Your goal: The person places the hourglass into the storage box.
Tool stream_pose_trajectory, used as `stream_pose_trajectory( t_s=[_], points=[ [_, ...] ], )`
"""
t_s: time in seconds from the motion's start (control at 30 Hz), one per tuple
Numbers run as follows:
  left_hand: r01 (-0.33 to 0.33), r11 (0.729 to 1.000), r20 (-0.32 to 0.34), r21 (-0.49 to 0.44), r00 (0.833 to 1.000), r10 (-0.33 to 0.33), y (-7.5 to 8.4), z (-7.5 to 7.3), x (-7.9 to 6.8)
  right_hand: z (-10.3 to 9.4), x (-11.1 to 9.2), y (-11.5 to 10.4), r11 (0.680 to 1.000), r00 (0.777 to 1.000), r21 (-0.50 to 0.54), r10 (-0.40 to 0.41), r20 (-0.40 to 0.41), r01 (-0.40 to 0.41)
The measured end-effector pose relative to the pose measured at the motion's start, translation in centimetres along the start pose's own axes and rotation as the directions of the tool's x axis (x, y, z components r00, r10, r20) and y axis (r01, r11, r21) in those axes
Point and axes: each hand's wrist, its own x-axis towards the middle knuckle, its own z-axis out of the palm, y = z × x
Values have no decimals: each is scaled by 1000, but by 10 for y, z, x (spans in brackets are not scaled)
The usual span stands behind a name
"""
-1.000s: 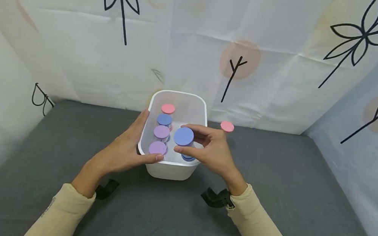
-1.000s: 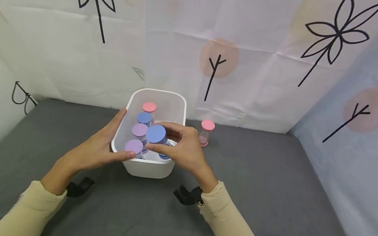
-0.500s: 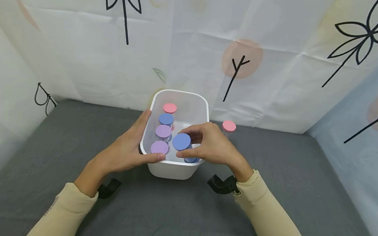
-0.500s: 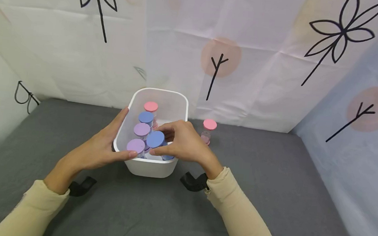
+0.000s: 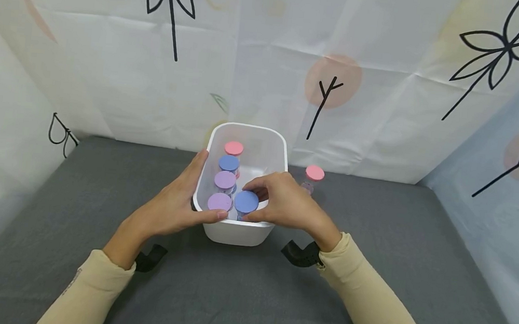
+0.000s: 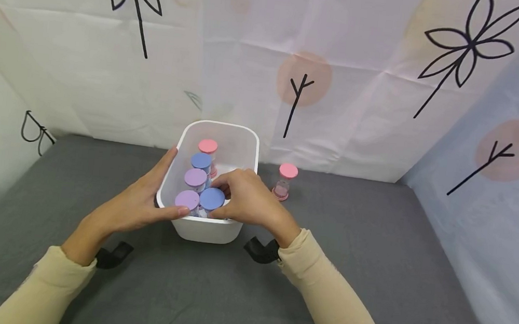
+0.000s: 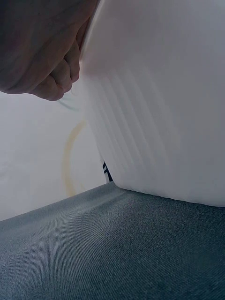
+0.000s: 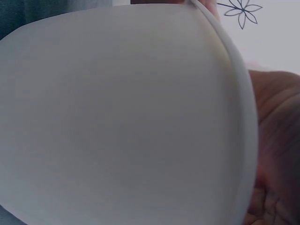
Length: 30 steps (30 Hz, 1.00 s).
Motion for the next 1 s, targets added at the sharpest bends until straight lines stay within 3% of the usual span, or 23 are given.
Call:
stream_pose_trajectory(
  t_s=[0.5, 1.0],
  points=[
    [1, 1000, -1, -18, 1000, -1, -1, 0, 0, 5, 4, -3, 985, 1000, -170, -12, 12, 14],
    [8, 1000, 0, -19, 1000, -8, 1, 0, -1, 6, 6, -3, 979, 1000, -205, -17, 13, 20]
  ],
)
